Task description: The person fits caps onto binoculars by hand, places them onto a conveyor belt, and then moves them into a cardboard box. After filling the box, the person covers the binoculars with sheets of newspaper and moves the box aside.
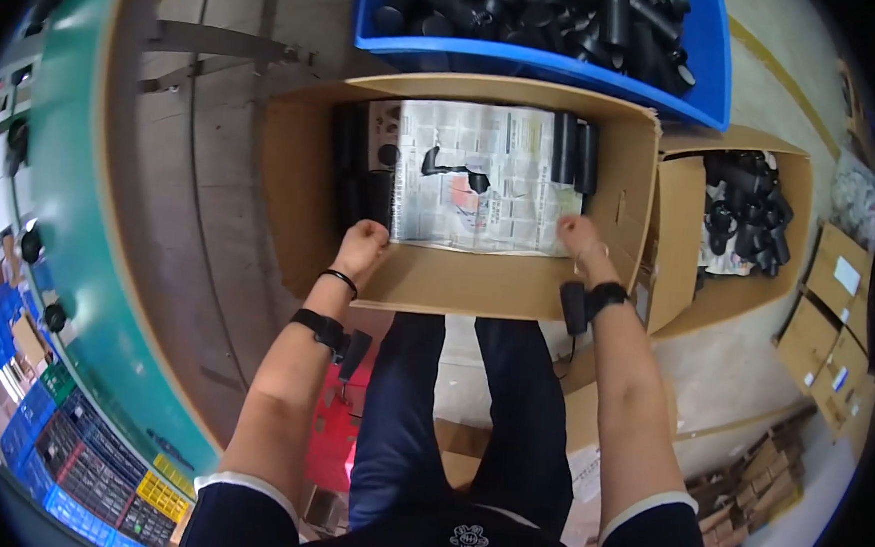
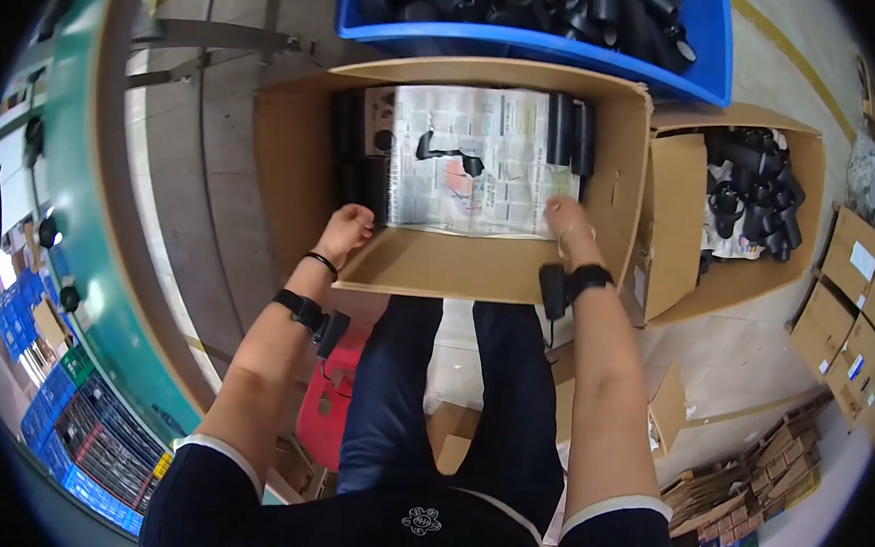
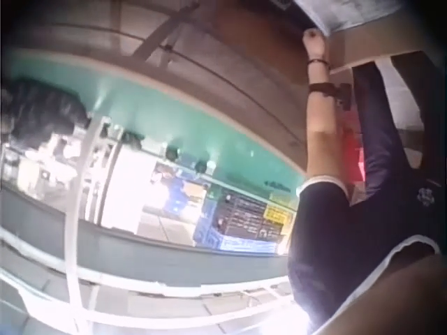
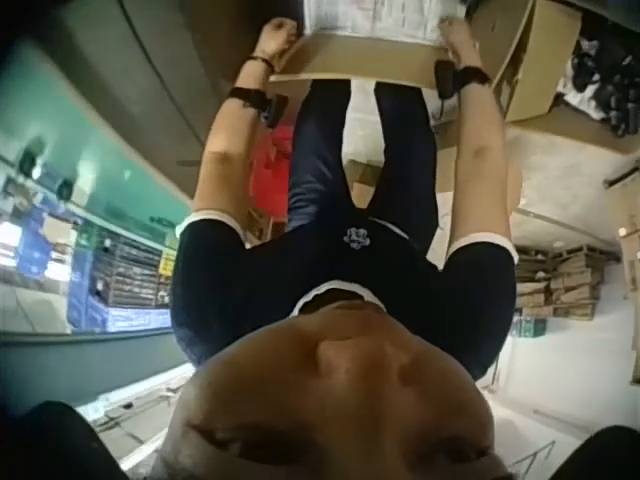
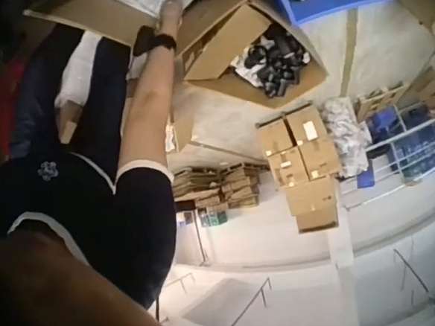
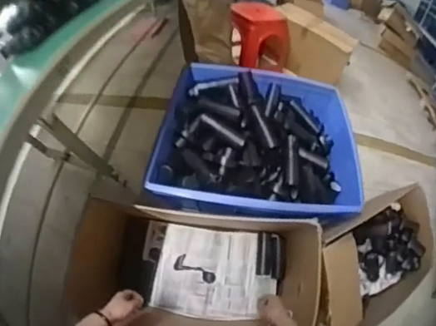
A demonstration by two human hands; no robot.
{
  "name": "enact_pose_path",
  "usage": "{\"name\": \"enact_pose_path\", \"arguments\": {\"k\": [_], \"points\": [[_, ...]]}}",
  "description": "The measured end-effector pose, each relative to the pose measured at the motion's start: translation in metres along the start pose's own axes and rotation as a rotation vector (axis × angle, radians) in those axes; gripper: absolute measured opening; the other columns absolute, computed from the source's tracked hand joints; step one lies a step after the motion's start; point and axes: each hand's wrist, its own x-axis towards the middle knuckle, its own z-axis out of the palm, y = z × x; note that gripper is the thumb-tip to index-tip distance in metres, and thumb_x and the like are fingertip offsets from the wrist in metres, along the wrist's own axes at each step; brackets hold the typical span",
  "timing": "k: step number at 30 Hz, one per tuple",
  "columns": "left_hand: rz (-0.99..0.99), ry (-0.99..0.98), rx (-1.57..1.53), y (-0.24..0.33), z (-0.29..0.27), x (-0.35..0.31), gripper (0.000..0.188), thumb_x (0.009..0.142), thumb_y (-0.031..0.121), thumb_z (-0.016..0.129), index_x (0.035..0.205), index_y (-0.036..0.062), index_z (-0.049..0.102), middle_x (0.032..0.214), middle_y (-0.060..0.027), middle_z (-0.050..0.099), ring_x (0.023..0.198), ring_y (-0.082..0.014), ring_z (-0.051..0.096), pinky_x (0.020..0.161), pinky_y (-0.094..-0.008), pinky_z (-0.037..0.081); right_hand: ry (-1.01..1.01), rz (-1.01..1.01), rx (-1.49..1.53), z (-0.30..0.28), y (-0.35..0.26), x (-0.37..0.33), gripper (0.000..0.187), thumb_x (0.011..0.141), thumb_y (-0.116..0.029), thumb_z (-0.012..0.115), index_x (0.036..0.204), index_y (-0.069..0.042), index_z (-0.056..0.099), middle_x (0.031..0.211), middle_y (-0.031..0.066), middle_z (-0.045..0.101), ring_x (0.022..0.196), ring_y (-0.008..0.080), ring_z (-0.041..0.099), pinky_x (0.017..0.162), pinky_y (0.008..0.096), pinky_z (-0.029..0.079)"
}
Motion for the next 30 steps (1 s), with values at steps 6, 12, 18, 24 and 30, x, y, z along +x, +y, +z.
{"name": "enact_pose_path", "arguments": {"k": [6, 12, 18, 24, 30], "points": [[0.187, 0.428, 0.591, -0.068, -0.046, 0.125, 0.043, 0.078, 0.025, 0.071, 0.107, -0.0028, 0.055, 0.096, -0.0156, 0.061, 0.092, -0.0304, 0.059, 0.084, -0.0373, 0.047, 0.242, 0.265, -0.277, -0.018, -0.058, 0.122, 0.05, 0.078, -0.03, 0.067, 0.122, -0.012, 0.053, 0.123, 0.0231, 0.051, 0.114, 0.0394, 0.05, 0.094, 0.0405, 0.044], [0.134, 0.545, 0.444, -0.101, -0.051, 0.194, 0.079, 0.068, 0.037, 0.08, 0.125, -0.0034, 0.044, 0.128, -0.0241, 0.048, 0.116, -0.0361, 0.049, 0.098, -0.0418, 0.04, 0.451, 0.379, -0.342, 0.015, -0.026, 0.174, 0.08, 0.064, -0.06, 0.072, 0.131, -0.025, 0.046, 0.133, 0.0262, 0.035, 0.123, 0.0453, 0.035, 0.096, 0.054, 0.038], [0.394, 0.672, 0.478, -0.117, -0.036, 0.221, 0.114, 0.052, 0.047, 0.087, 0.136, 0.0011, 0.024, 0.13, -0.0276, 0.039, 0.12, -0.0409, 0.041, 0.099, -0.0465, 0.038, 0.374, 0.419, -0.433, 0.024, -0.023, 0.183, 0.1, 0.053, -0.078, 0.067, 0.138, -0.033, 0.041, 0.138, 0.0242, 0.027, 0.127, 0.0454, 0.028, 0.1, 0.0565, 0.032], [0.242, 0.682, 0.672, -0.097, -0.006, 0.202, 0.11, 0.05, 0.057, 0.083, 0.139, 0.023, 0.027, 0.139, -0.0309, 0.021, 0.124, -0.0481, 0.032, 0.1, -0.0535, 0.035, 0.262, 0.477, -0.44, 0.023, -0.036, 0.174, 0.104, 0.05, -0.08, 0.067, 0.133, -0.02, 0.052, 0.144, 0.0233, 0.02, 0.132, 0.0448, 0.022, 0.107, 0.0532, 0.023], [0.153, 0.597, 0.947, -0.081, 0.001, 0.209, 0.102, 0.054, 0.049, 0.078, 0.14, 0.0356, 0.024, 0.135, -0.0291, 0.027, 0.123, -0.0483, 0.033, 0.102, -0.0622, 0.023, 0.258, 0.238, -0.416, 0.016, -0.007, 0.167, 0.098, 0.055, -0.069, 0.074, 0.128, -0.006, 0.055, 0.144, 0.0289, 0.018, 0.132, 0.0453, 0.022, 0.107, 0.0436, 0.028]]}}
